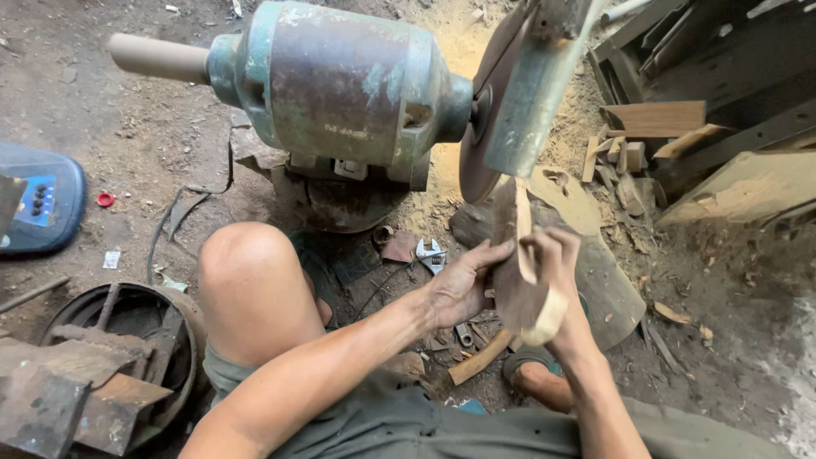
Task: The person sits on the ground and uses a bench grinder to smooth and shape a small piece of wood. They hold the wood with both hands, pressing it against the spinning wheel and rotating it to work different edges.
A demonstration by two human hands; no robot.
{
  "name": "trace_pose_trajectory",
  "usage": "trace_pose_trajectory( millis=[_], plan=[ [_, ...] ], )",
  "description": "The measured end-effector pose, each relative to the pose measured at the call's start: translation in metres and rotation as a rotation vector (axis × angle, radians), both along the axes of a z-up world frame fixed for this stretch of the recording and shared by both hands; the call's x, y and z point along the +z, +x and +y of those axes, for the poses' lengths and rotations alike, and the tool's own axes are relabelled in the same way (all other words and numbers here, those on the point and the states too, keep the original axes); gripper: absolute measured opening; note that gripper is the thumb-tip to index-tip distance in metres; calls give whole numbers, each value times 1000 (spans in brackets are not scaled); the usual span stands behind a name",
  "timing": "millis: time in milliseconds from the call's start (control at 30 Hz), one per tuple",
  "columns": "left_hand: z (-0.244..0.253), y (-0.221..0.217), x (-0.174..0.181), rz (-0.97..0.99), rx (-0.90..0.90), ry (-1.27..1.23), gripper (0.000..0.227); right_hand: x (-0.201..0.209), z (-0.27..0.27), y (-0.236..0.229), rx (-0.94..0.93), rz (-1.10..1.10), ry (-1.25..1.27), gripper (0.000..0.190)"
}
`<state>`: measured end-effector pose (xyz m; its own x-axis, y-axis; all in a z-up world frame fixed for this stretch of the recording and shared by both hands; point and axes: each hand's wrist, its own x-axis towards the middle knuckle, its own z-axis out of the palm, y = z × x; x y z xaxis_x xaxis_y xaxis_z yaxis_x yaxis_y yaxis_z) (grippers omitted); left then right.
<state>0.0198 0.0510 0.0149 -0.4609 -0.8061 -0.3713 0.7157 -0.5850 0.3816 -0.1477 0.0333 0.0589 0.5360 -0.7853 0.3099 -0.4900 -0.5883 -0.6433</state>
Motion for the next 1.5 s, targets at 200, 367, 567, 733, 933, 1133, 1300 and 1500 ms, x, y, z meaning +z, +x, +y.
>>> trace_pose_trajectory(
  millis=[200,367,567,733,933,1133,1300,1500],
  plan=[
    [4,6,2,-126,40,-11,65,32,-14,-30,-367,219,285,43],
    [14,-4,12,-498,112,-263,66,18,-42,-7,-361,-455,890,51],
    [37,2,20,-356,75,-44,70,9,-50,11,-172,-709,1013,60],
    [58,-2,15,-88,-6,-77,49,15,-49,24,-129,-687,1072,70],
    [57,-4,8,-25,14,-25,40,20,-59,43,-91,-659,1000,64],
    [54,-9,2,-30,-5,2,38,17,-67,40,-81,-639,983,60],
    [47,-13,-5,-5,-8,3,33,9,-76,39,-24,-650,961,54],
    [40,-11,-9,-9,10,21,32,0,-83,38,-54,-617,935,41]
  ],
)
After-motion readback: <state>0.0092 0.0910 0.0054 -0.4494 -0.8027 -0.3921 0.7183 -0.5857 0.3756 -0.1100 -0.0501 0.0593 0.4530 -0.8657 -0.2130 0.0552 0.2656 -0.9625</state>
